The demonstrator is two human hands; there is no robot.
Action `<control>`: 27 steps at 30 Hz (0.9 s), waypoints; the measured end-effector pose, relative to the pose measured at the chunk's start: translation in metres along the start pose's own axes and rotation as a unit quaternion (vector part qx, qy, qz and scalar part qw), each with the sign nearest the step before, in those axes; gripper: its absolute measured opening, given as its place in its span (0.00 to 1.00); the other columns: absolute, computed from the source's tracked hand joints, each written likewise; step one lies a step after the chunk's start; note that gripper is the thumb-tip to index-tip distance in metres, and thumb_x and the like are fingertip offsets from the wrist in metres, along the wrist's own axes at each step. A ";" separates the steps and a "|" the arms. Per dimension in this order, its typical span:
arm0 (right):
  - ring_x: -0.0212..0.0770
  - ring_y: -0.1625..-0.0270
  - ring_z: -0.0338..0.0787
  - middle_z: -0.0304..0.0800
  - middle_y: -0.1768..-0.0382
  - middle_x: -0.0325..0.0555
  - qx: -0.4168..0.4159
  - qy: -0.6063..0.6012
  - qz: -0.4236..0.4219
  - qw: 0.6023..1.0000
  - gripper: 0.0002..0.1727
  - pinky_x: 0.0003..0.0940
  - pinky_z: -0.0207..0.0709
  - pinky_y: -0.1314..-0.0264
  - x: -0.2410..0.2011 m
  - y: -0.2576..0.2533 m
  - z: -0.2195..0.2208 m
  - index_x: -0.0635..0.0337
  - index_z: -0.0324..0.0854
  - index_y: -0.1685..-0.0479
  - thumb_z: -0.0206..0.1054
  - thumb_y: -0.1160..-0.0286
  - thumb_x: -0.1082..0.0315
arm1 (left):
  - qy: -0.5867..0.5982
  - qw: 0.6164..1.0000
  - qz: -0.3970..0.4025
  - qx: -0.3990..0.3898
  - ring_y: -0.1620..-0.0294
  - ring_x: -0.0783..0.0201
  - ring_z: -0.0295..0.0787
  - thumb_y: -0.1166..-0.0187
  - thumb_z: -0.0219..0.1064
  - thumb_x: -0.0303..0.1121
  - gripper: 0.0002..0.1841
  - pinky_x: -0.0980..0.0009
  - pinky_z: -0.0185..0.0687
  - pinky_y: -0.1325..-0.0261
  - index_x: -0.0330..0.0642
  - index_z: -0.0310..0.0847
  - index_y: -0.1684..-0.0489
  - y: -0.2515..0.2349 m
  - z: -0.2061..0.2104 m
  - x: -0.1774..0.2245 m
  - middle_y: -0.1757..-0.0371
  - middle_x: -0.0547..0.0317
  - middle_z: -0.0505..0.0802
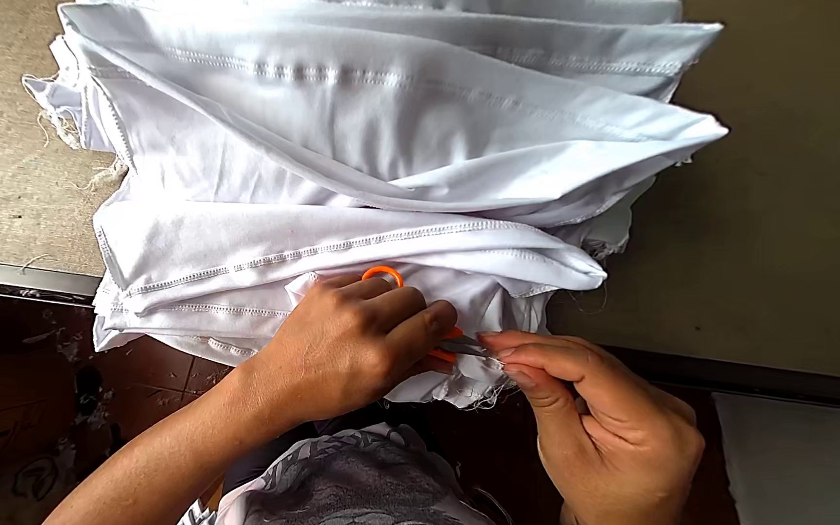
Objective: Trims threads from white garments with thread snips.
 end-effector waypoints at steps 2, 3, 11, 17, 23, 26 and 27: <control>0.23 0.47 0.93 0.95 0.54 0.28 0.001 -0.004 0.005 1.000 0.10 0.17 0.86 0.44 0.000 0.000 0.000 0.49 0.85 0.59 0.63 0.12 0.59 | -0.020 1.000 0.009 -0.001 0.71 0.60 0.84 0.15 0.64 0.39 0.14 0.67 0.74 0.70 0.38 0.91 0.50 0.000 0.001 0.001 0.70 0.57 0.89; 0.22 0.48 0.92 0.95 0.54 0.28 0.003 -0.004 0.005 1.000 0.10 0.16 0.86 0.46 0.000 0.000 0.001 0.50 0.85 0.59 0.63 0.12 0.58 | -0.030 0.999 0.014 -0.001 0.72 0.60 0.83 0.15 0.63 0.39 0.14 0.67 0.72 0.72 0.38 0.91 0.50 0.000 0.001 0.002 0.70 0.56 0.89; 0.26 0.38 0.85 0.89 0.48 0.29 -0.017 0.038 -0.041 0.998 0.11 0.22 0.78 0.36 0.000 -0.002 -0.010 0.48 0.83 0.64 0.63 0.13 0.57 | -0.009 1.000 0.018 0.012 0.72 0.61 0.83 0.14 0.64 0.38 0.13 0.68 0.70 0.72 0.38 0.91 0.52 -0.004 0.004 0.004 0.70 0.57 0.90; 0.28 0.35 0.83 0.82 0.51 0.36 -0.225 -0.136 -0.088 0.961 0.04 0.23 0.77 0.27 -0.005 0.002 -0.062 0.53 0.82 0.62 0.67 0.17 0.68 | 0.021 1.000 -0.006 0.018 0.70 0.62 0.86 0.15 0.65 0.40 0.15 0.69 0.75 0.70 0.37 0.91 0.50 -0.001 0.001 0.000 0.70 0.57 0.90; 0.20 0.44 0.83 0.83 0.46 0.30 -0.006 0.079 -0.011 0.997 0.23 0.14 0.77 0.45 -0.010 0.001 -0.018 0.48 0.84 0.57 0.73 0.29 0.37 | -0.018 0.999 0.009 0.037 0.72 0.60 0.83 0.15 0.65 0.39 0.14 0.68 0.73 0.71 0.38 0.91 0.51 -0.002 0.008 0.003 0.70 0.56 0.90; 0.25 0.46 0.83 0.84 0.46 0.41 0.025 0.145 -0.022 0.989 0.15 0.16 0.76 0.42 -0.011 -0.001 0.004 0.55 0.84 0.63 0.74 0.24 0.52 | -0.039 0.998 0.014 0.046 0.74 0.60 0.82 0.15 0.65 0.37 0.13 0.67 0.71 0.73 0.37 0.91 0.50 -0.002 0.009 0.005 0.71 0.55 0.89; 0.25 0.47 0.84 0.85 0.47 0.42 0.031 0.153 -0.024 0.987 0.11 0.15 0.78 0.43 -0.011 -0.001 0.006 0.55 0.85 0.65 0.71 0.22 0.58 | -0.050 0.997 0.015 0.051 0.74 0.60 0.82 0.16 0.65 0.36 0.13 0.67 0.71 0.73 0.36 0.91 0.50 -0.001 0.010 0.005 0.71 0.55 0.89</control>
Point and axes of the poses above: each hand's wrist, its own y-axis away from the middle knuckle, its own z-axis out of the palm, x = y × z, the point moved 1 cm from there along -y, towards the middle knuckle
